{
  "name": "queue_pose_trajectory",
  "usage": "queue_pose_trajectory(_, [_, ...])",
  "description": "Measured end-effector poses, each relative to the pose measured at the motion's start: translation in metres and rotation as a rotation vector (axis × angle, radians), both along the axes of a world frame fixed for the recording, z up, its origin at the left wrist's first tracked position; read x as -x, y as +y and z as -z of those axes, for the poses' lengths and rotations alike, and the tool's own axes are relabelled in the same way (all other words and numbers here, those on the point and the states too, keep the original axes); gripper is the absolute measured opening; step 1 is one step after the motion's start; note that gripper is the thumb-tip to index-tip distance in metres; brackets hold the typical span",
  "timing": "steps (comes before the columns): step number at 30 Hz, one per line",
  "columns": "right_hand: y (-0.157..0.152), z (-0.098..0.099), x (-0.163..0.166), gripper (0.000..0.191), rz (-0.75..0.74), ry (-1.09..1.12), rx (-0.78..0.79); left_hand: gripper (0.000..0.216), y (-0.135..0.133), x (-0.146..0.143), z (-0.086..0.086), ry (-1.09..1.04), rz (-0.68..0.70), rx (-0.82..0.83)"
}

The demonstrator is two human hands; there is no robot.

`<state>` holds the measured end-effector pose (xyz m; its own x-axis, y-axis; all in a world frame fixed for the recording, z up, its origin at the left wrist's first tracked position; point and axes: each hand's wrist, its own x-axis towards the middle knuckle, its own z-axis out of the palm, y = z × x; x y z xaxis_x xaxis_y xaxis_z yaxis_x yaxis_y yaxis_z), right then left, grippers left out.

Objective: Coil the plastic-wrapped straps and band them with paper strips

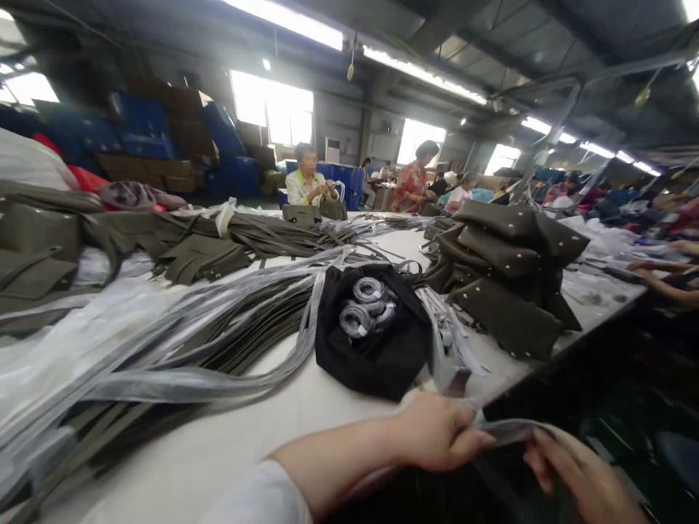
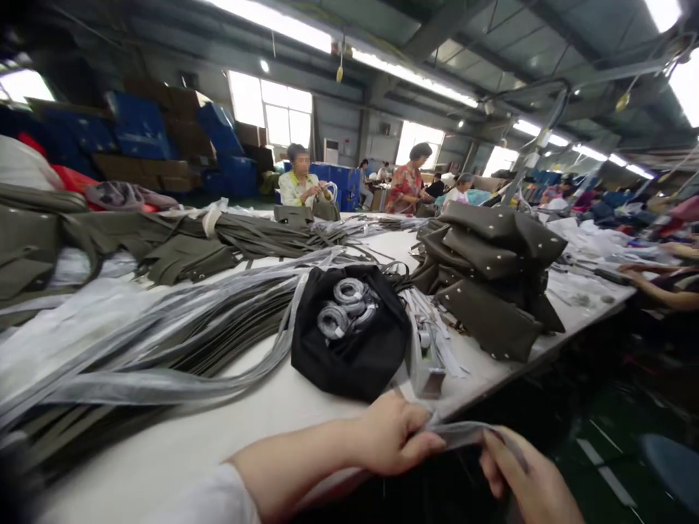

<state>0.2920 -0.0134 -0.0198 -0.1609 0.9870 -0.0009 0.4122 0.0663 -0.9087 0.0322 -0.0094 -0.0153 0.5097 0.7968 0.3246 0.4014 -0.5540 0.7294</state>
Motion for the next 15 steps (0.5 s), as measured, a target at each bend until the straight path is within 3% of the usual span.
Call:
queue_pose_trajectory(1, [0.003,-0.001,-0.002,0.042,0.1,-0.042,-0.01,0.049,-0.001,-0.002,0.0,-0.055,0.069,0.172])
queue_pose_trajectory(3, [0.006,-0.001,0.001,0.048,0.157,-0.096,-0.023,0.056,-0.001,-0.004,0.0,-0.245,0.234,0.533])
queue_pose_trajectory(5, [0.002,-0.001,0.01,0.049,0.077,-0.087,-0.008,0.064,0.003,-0.003,0.003,-0.506,0.365,0.825])
queue_pose_trajectory(8, [-0.009,0.007,0.031,0.05,-0.072,0.004,0.044,0.065,0.008,-0.002,0.004,-0.888,0.458,1.037])
queue_pose_trajectory(11, [-0.022,0.023,0.059,0.053,-0.142,-0.046,0.086,0.057,0.011,0.0,-0.003,-1.135,0.407,0.96])
queue_pose_trajectory(13, [-0.033,0.034,0.078,0.054,-0.244,-0.094,0.167,0.048,0.013,0.005,-0.007,-1.147,0.218,0.671])
queue_pose_trajectory(15, [-0.047,0.036,0.089,0.056,-0.39,-0.047,0.277,0.041,0.016,0.009,-0.007,-0.947,-0.039,0.281])
